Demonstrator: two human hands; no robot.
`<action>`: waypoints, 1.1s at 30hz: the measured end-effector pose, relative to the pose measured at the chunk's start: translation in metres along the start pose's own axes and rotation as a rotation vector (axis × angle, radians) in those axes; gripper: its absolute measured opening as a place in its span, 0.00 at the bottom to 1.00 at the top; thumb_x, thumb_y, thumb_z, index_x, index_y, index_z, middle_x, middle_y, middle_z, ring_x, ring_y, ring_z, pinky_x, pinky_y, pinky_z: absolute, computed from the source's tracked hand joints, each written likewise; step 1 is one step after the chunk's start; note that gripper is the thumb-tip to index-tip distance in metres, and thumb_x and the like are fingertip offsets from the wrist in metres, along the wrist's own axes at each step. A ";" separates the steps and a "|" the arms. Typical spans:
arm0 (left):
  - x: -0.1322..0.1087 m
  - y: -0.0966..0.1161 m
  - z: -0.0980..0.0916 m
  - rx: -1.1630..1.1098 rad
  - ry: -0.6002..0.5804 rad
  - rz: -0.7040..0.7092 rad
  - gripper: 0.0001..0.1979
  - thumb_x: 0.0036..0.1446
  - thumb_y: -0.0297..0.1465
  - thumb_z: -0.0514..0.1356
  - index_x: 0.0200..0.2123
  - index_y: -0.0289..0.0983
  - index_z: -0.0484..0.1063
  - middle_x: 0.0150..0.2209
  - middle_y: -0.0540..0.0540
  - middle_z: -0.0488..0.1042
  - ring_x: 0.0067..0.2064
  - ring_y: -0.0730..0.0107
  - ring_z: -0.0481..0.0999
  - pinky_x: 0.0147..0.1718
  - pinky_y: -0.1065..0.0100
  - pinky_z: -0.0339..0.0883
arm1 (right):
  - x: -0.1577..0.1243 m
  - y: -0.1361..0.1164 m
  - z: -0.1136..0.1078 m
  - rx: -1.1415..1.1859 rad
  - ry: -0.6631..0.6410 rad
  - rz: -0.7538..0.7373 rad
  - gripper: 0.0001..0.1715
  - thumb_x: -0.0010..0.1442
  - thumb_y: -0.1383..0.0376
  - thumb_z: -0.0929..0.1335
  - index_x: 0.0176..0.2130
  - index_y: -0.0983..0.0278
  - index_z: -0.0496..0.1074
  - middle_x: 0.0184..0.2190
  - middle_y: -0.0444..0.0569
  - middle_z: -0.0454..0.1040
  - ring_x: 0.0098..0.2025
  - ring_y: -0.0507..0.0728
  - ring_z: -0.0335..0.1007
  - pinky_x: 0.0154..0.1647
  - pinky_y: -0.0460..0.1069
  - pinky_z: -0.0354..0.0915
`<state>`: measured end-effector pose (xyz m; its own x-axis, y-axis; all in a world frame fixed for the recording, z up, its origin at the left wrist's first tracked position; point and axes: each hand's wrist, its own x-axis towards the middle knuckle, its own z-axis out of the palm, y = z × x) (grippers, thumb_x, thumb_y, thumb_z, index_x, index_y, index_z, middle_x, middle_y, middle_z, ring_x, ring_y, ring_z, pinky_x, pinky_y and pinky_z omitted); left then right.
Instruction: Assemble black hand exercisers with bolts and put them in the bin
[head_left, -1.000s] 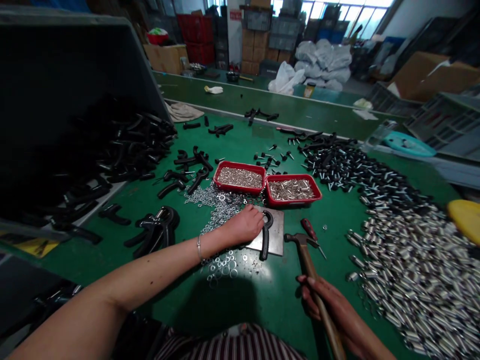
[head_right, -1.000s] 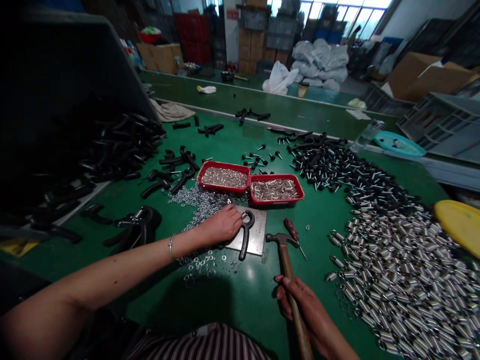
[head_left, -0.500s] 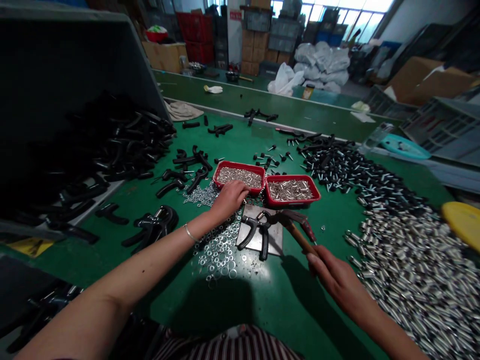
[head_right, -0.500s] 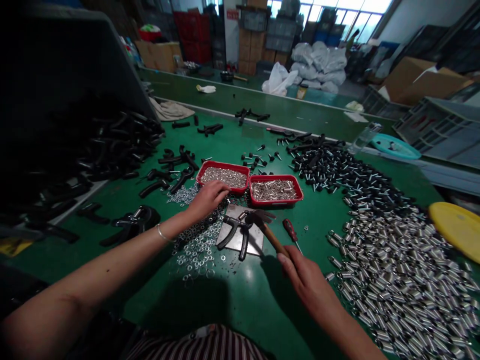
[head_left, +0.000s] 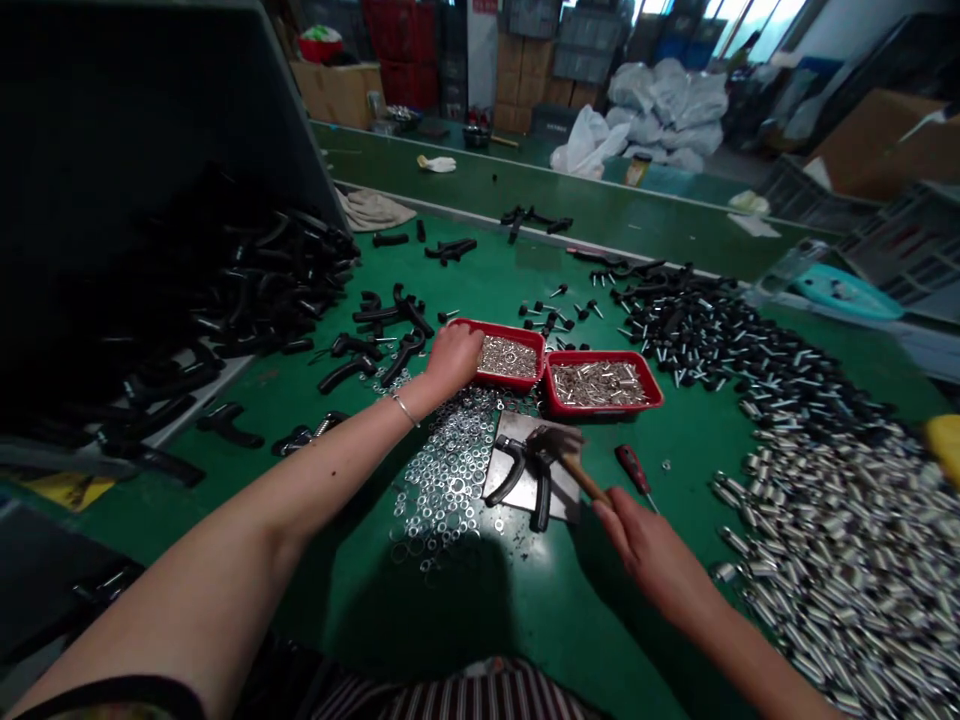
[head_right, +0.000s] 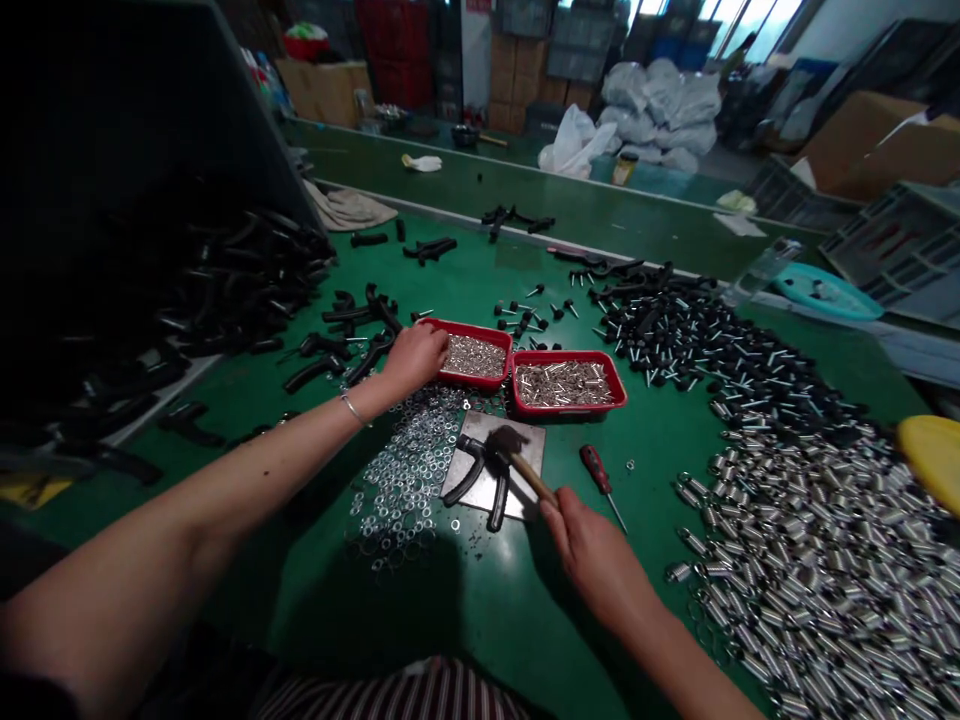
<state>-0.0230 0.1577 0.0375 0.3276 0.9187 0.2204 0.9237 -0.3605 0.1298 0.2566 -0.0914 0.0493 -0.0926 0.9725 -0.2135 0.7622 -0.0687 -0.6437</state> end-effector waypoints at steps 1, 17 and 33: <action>-0.002 0.002 -0.002 -0.045 0.050 -0.002 0.11 0.61 0.25 0.53 0.41 0.32 0.75 0.44 0.33 0.75 0.51 0.52 0.71 0.51 0.53 0.62 | 0.001 0.003 0.000 0.004 -0.035 0.018 0.21 0.67 0.48 0.58 0.33 0.60 0.64 0.23 0.44 0.68 0.27 0.56 0.67 0.30 0.49 0.60; -0.070 0.080 0.023 -1.241 -0.332 -0.130 0.10 0.55 0.31 0.63 0.40 0.35 0.77 0.39 0.43 0.80 0.38 0.67 0.78 0.42 0.62 0.71 | -0.022 0.023 0.063 1.055 0.150 0.344 0.24 0.62 0.44 0.65 0.40 0.61 0.66 0.20 0.36 0.63 0.12 0.44 0.46 0.09 0.40 0.49; -0.070 0.098 0.023 -0.304 -0.162 0.257 0.09 0.65 0.33 0.57 0.39 0.37 0.76 0.40 0.44 0.76 0.45 0.60 0.73 0.46 0.59 0.62 | -0.019 0.024 0.065 1.081 0.175 0.325 0.24 0.62 0.44 0.65 0.39 0.61 0.65 0.20 0.36 0.65 0.11 0.44 0.47 0.08 0.40 0.50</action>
<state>0.0494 0.0617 0.0126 0.5888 0.7975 0.1314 0.7151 -0.5898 0.3752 0.2350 -0.1261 -0.0094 0.1636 0.8855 -0.4350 -0.2249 -0.3958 -0.8904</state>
